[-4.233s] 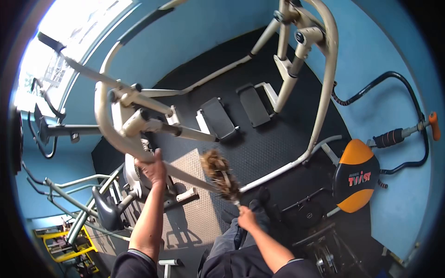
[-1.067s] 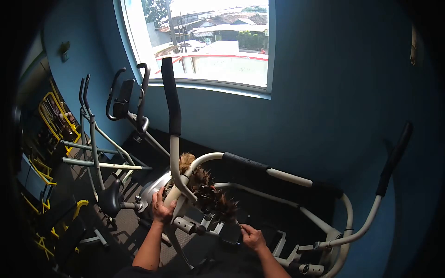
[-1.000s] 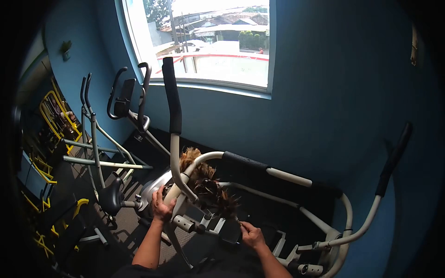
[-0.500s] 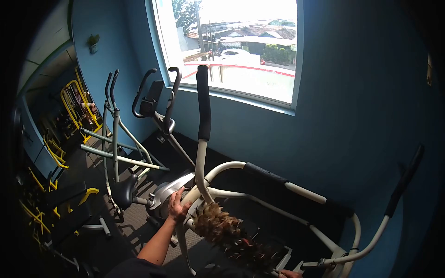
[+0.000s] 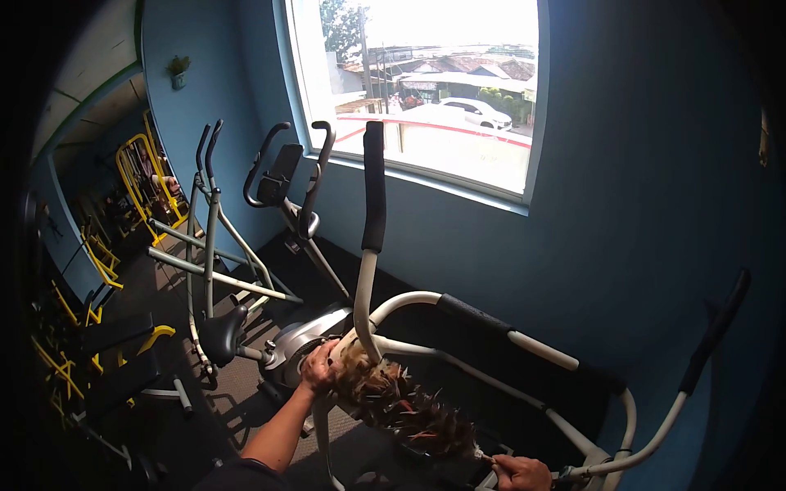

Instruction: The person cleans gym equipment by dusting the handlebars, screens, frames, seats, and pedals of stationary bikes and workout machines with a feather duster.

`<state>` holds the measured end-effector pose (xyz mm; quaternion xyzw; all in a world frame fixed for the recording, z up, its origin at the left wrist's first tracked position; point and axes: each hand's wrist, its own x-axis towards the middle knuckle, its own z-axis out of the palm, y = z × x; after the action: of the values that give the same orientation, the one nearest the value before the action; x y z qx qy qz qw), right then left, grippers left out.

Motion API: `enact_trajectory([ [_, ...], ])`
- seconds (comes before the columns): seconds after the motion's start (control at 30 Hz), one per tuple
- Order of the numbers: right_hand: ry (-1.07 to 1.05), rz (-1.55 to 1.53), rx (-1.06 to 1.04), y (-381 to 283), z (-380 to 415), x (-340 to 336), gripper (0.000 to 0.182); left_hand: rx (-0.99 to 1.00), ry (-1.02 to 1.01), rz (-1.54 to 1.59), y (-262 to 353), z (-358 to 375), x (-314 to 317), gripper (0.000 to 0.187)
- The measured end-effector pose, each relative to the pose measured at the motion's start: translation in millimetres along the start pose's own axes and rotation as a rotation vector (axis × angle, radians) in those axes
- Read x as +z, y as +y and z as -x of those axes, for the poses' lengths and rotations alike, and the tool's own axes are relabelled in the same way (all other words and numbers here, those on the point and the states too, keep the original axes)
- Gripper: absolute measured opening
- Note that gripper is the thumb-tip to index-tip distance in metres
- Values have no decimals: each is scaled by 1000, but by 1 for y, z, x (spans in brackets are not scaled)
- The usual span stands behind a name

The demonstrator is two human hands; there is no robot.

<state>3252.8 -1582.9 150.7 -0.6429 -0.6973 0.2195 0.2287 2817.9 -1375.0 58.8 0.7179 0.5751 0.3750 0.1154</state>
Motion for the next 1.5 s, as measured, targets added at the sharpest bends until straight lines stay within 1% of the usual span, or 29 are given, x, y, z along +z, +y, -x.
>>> enact_trajectory([
  [0.03,13,-45,3,-8,-5,5,18,83,42,-93,-7,-2,5,66],
  [0.07,29,-90,6,-16,-11,11,18,80,47,-92,-12,0,8,66],
  [0.1,-37,-41,7,-18,-20,21,21,45,52,-68,-1,-1,4,65],
  [0.13,-95,40,122,-13,-33,41,17,13,54,-42,7,-2,2,64],
  [0.27,-158,30,164,-20,-66,76,17,-18,29,-66,12,-1,-1,64],
  [0.3,-165,-3,114,-21,-71,91,17,21,54,-94,3,-2,4,65],
  [0.33,-169,-34,68,-22,-76,106,18,-63,3,-126,12,0,-2,66],
  [0.4,-197,-88,-9,-35,-88,135,18,-3,140,-332,-4,2,9,67],
  [0.43,-262,-57,-11,-42,-94,146,18,-87,115,-227,8,3,7,68],
  [0.47,-328,-26,-24,-48,-100,151,18,-43,116,-323,5,5,7,70],
  [0.53,-309,-55,-24,-51,-97,144,16,-63,125,-308,3,6,8,71],
  [0.6,-103,-94,86,-38,-85,135,16,-64,132,-261,5,5,8,72],
  [0.67,-134,-92,75,-31,-76,142,17,-71,94,-262,11,2,1,73],
  [0.73,-243,-149,73,-43,-69,149,18,-86,94,-247,19,2,0,74],
  [0.8,-536,-158,-7,-58,-81,136,21,-36,145,-298,7,4,6,76],
  [0.87,-506,-96,30,-54,-88,119,23,27,267,-349,0,4,11,77],
  [0.9,-411,-70,82,-41,-87,120,27,42,263,-350,-3,3,12,77],
  [0.93,-314,-74,137,-34,-86,119,25,31,253,-334,-1,2,12,77],
  [1.0,-272,-76,161,-27,-78,119,25,12,234,-319,2,6,12,78],
  [1.03,-275,-76,157,-25,-75,112,25,55,205,-360,4,4,11,78],
  [1.1,-467,-127,208,-26,-66,91,26,102,148,-409,-2,3,10,78],
  [1.13,-446,-88,246,-24,-61,79,25,112,144,-411,0,3,10,76],
  [1.2,-319,-190,266,-13,-50,50,23,136,98,-441,4,3,6,75],
  [1.3,-190,-176,473,7,-29,-10,20,102,56,-429,7,3,5,75],
  [1.33,-146,-201,473,18,-19,-30,19,98,58,-430,9,4,2,75],
  [1.37,-114,-290,393,36,-8,-48,21,92,33,-435,11,3,1,75],
  [1.43,-38,-455,423,72,14,-68,20,127,19,-475,13,0,1,74],
  [1.47,-37,-450,424,75,19,-71,20,126,20,-470,18,-1,-1,74],
  [1.5,63,-522,417,79,25,-75,21,225,79,-438,26,-1,-3,71],
])
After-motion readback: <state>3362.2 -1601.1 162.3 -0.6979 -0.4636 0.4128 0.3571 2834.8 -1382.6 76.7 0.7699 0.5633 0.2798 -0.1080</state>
